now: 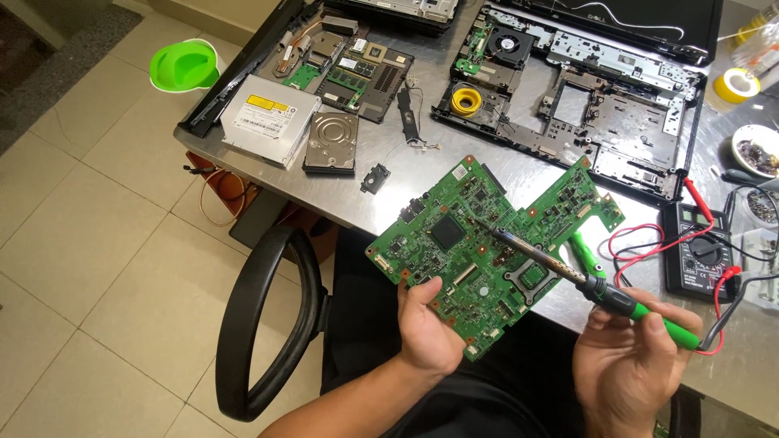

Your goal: Repairing a laptop motherboard by probing components and soldering

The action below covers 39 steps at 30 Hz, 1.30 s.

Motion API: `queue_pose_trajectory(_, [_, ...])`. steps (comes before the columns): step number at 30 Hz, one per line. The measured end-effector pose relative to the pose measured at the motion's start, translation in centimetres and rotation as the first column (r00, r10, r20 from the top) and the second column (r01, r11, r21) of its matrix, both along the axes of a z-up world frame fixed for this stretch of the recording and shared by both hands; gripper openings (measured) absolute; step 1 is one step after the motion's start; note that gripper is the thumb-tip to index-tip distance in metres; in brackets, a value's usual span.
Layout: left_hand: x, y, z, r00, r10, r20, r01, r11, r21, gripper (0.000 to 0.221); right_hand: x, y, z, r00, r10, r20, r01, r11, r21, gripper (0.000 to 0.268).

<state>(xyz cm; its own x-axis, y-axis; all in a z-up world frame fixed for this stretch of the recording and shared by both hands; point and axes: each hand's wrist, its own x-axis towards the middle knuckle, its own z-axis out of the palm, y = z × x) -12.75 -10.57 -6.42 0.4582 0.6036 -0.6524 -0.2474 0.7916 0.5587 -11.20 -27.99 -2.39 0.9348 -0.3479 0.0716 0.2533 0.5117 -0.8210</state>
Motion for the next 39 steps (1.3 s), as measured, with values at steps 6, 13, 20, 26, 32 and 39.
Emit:
queue_pose_trajectory(6, [0.1,0.1,2.1,1.000,-0.009,0.011,0.010,0.995,-0.096,0.033,0.0,0.1,0.1,1.000,0.002,-0.016,-0.002,1.000,-0.006,0.011])
queue_pose_trajectory(13, [0.2,0.1,2.3,0.999,-0.050,0.004,0.050,0.993,-0.111,0.030,0.1,0.3,-0.1,1.000,0.021,-0.009,-0.020,1.000,0.007,0.012])
queue_pose_trajectory(20, [0.2,0.2,2.4,0.999,-0.043,0.026,0.046,0.991,-0.129,0.029,0.1,0.1,-0.2,1.000,0.027,-0.009,-0.027,1.000,0.005,0.014])
queue_pose_trajectory(26, [0.0,0.2,2.5,0.996,-0.084,-0.018,0.083,0.996,-0.039,0.031,0.1,-0.2,-0.3,1.000,0.027,-0.007,-0.027,1.000,0.006,0.013])
queue_pose_trajectory(32, [0.1,0.2,2.5,0.998,-0.068,-0.007,0.067,0.994,-0.082,0.027,0.0,-0.1,0.0,1.000,0.016,0.006,-0.016,1.000,0.011,0.012])
queue_pose_trajectory(39, [0.1,0.0,2.7,0.997,-0.012,0.075,0.018,0.997,-0.081,0.030,0.1,-0.1,0.0,1.000,0.023,0.009,-0.023,1.000,0.004,0.013])
